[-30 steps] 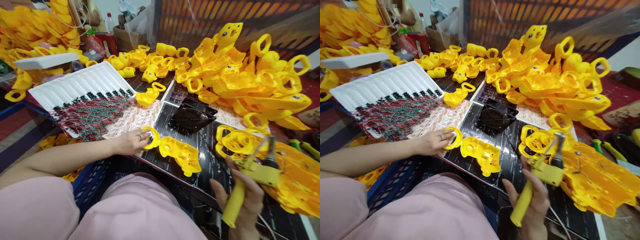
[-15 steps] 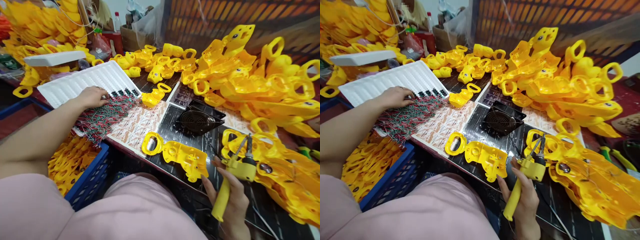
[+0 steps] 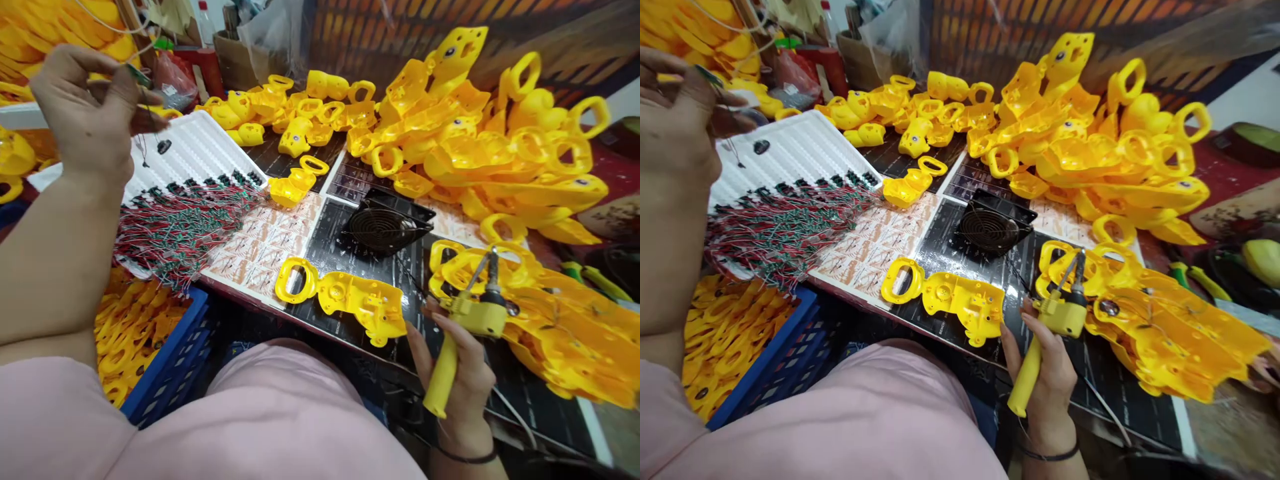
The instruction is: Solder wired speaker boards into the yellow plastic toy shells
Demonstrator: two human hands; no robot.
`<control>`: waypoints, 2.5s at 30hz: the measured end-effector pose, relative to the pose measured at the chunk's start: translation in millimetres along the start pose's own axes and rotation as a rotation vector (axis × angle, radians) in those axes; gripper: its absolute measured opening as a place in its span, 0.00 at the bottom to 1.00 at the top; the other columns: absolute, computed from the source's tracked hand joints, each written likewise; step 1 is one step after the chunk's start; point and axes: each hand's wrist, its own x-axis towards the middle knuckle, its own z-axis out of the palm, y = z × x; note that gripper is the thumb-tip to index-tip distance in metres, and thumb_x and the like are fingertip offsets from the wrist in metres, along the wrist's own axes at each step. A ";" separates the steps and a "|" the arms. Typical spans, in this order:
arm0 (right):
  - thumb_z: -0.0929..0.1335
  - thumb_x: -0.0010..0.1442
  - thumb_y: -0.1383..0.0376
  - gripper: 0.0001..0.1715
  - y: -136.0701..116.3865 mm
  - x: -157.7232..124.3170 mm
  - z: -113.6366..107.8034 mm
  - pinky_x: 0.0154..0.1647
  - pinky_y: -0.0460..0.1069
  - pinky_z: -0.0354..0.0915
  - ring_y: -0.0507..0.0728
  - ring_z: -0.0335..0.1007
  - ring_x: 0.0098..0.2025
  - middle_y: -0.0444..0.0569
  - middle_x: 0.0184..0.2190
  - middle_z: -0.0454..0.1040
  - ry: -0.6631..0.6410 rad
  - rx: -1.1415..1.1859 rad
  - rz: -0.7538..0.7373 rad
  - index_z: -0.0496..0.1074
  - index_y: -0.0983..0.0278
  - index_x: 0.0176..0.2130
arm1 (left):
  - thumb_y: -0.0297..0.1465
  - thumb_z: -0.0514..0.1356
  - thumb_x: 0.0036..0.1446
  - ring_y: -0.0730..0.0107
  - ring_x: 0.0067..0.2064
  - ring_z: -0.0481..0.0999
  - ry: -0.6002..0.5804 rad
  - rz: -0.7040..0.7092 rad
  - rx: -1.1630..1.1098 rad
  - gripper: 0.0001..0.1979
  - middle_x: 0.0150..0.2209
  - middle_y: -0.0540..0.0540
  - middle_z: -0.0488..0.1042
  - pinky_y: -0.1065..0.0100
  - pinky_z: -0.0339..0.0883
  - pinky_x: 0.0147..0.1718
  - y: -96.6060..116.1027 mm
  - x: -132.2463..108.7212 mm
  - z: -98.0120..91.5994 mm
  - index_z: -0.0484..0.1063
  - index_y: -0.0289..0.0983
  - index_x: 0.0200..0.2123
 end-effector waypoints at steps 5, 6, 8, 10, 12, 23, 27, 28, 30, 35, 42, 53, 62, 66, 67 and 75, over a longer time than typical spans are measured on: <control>0.75 0.60 0.68 0.23 -32.9 20.5 3.6 0.47 0.52 0.78 0.59 0.82 0.44 0.52 0.47 0.81 0.031 0.177 0.067 0.67 0.59 0.52 | 0.45 0.63 0.56 0.69 0.30 0.76 -0.801 0.238 -0.071 0.13 0.29 0.51 0.78 0.65 0.69 0.33 61.5 -77.8 65.8 0.78 0.43 0.29; 0.74 0.61 0.67 0.22 -40.5 25.2 5.2 0.47 0.51 0.79 0.58 0.82 0.45 0.51 0.47 0.81 0.001 0.246 0.085 0.66 0.58 0.52 | 0.42 0.62 0.57 0.68 0.31 0.77 -0.950 0.343 -0.109 0.12 0.29 0.49 0.79 0.65 0.69 0.33 67.7 -93.8 80.9 0.79 0.42 0.29; 0.74 0.62 0.64 0.22 -53.1 33.8 10.0 0.48 0.50 0.78 0.57 0.81 0.46 0.52 0.49 0.80 -0.038 0.353 0.113 0.66 0.58 0.52 | 0.36 0.58 0.59 0.68 0.31 0.78 -1.124 0.506 -0.173 0.12 0.31 0.46 0.80 0.68 0.69 0.33 76.9 -122.3 108.5 0.80 0.40 0.32; 0.74 0.62 0.63 0.21 -59.8 39.8 15.6 0.46 0.48 0.78 0.56 0.81 0.44 0.50 0.47 0.80 -0.035 0.387 0.119 0.66 0.58 0.52 | 0.33 0.56 0.60 0.68 0.32 0.78 -1.160 0.542 -0.233 0.11 0.33 0.45 0.79 0.69 0.69 0.33 83.8 -144.3 129.3 0.79 0.39 0.36; 0.73 0.63 0.65 0.17 -60.6 42.2 20.1 0.43 0.46 0.78 0.53 0.81 0.39 0.45 0.41 0.81 0.023 0.367 0.112 0.67 0.57 0.50 | 0.32 0.57 0.60 0.68 0.34 0.78 -1.168 0.472 -0.295 0.09 0.34 0.46 0.79 0.70 0.70 0.36 88.1 -158.2 142.4 0.78 0.38 0.38; 0.72 0.62 0.67 0.15 -49.5 40.3 22.3 0.34 0.45 0.76 0.50 0.78 0.29 0.38 0.32 0.77 0.209 0.348 0.296 0.66 0.57 0.45 | 0.41 0.75 0.42 0.66 0.28 0.80 -1.161 -0.466 -0.589 0.28 0.25 0.51 0.75 0.67 0.77 0.33 67.9 -160.4 162.1 0.73 0.35 0.45; 0.73 0.61 0.68 0.15 -52.8 41.8 24.8 0.35 0.44 0.76 0.50 0.79 0.30 0.38 0.32 0.77 0.222 0.385 0.289 0.66 0.56 0.46 | 0.46 0.74 0.43 0.59 0.38 0.83 -1.252 -0.451 -0.585 0.24 0.34 0.43 0.82 0.61 0.78 0.43 73.6 -163.1 162.3 0.80 0.35 0.38; 0.72 0.62 0.67 0.15 -53.9 41.9 25.7 0.34 0.45 0.76 0.50 0.79 0.30 0.38 0.33 0.77 0.220 0.393 0.296 0.66 0.56 0.46 | 0.48 0.74 0.43 0.57 0.42 0.83 -1.267 -0.433 -0.589 0.23 0.36 0.42 0.82 0.60 0.78 0.45 76.6 -165.0 163.0 0.82 0.35 0.36; 0.72 0.63 0.65 0.14 -56.1 42.0 28.0 0.34 0.45 0.77 0.51 0.79 0.31 0.39 0.32 0.77 0.219 0.415 0.319 0.66 0.57 0.46 | 0.48 0.74 0.43 0.56 0.45 0.82 -1.248 -0.442 -0.633 0.22 0.37 0.41 0.83 0.61 0.77 0.47 82.9 -170.4 165.5 0.83 0.36 0.33; 0.72 0.63 0.63 0.16 -55.8 41.8 32.9 0.36 0.45 0.77 0.51 0.80 0.33 0.40 0.33 0.77 0.225 0.478 0.373 0.65 0.57 0.47 | 0.45 0.78 0.36 0.66 0.34 0.80 -1.098 -0.617 -0.830 0.21 0.30 0.45 0.81 0.66 0.76 0.40 94.8 -184.7 174.7 0.80 0.36 0.27; 0.73 0.62 0.65 0.21 -48.3 46.3 24.2 0.44 0.48 0.78 0.52 0.80 0.39 0.41 0.39 0.78 0.199 0.453 0.266 0.63 0.56 0.51 | 0.47 0.78 0.32 0.66 0.30 0.79 -1.096 -0.575 -0.704 0.24 0.25 0.46 0.79 0.68 0.73 0.34 104.4 -183.3 171.6 0.78 0.35 0.26; 0.70 0.65 0.59 0.18 -53.7 44.1 30.4 0.38 0.47 0.77 0.51 0.79 0.34 0.40 0.33 0.77 0.230 0.690 0.434 0.61 0.56 0.50 | 0.42 0.79 0.30 0.75 0.27 0.74 -1.052 -0.715 -0.904 0.22 0.24 0.50 0.76 0.73 0.69 0.29 107.4 -191.8 181.2 0.76 0.35 0.23; 0.71 0.64 0.64 0.19 -50.3 41.0 24.3 0.42 0.49 0.77 0.52 0.80 0.35 0.40 0.34 0.77 0.178 0.543 0.369 0.63 0.56 0.51 | 0.45 0.78 0.30 0.76 0.24 0.73 -1.028 -0.700 -0.827 0.23 0.25 0.49 0.78 0.75 0.67 0.24 106.1 -195.1 181.2 0.80 0.36 0.26; 0.71 0.64 0.67 0.19 -50.2 40.6 20.8 0.42 0.48 0.77 0.52 0.80 0.35 0.39 0.35 0.79 0.142 0.369 0.246 0.64 0.55 0.52 | 0.44 0.78 0.31 0.77 0.22 0.69 -1.067 -0.641 -0.780 0.22 0.22 0.49 0.76 0.75 0.62 0.21 100.9 -195.4 180.3 0.80 0.35 0.25; 0.71 0.64 0.68 0.20 -50.3 41.0 20.7 0.41 0.47 0.77 0.51 0.80 0.35 0.39 0.35 0.80 0.144 0.349 0.222 0.64 0.55 0.52 | 0.44 0.78 0.32 0.78 0.22 0.69 -1.083 -0.628 -0.790 0.21 0.21 0.50 0.75 0.75 0.63 0.22 100.5 -196.1 179.9 0.80 0.35 0.25; 0.74 0.62 0.66 0.21 -41.1 34.8 21.2 0.42 0.48 0.78 0.53 0.80 0.38 0.44 0.41 0.81 0.188 0.266 0.113 0.66 0.57 0.52 | 0.42 0.77 0.41 0.71 0.34 0.78 -1.185 -0.567 -0.957 0.20 0.31 0.48 0.78 0.70 0.73 0.37 96.8 -183.9 170.9 0.75 0.35 0.25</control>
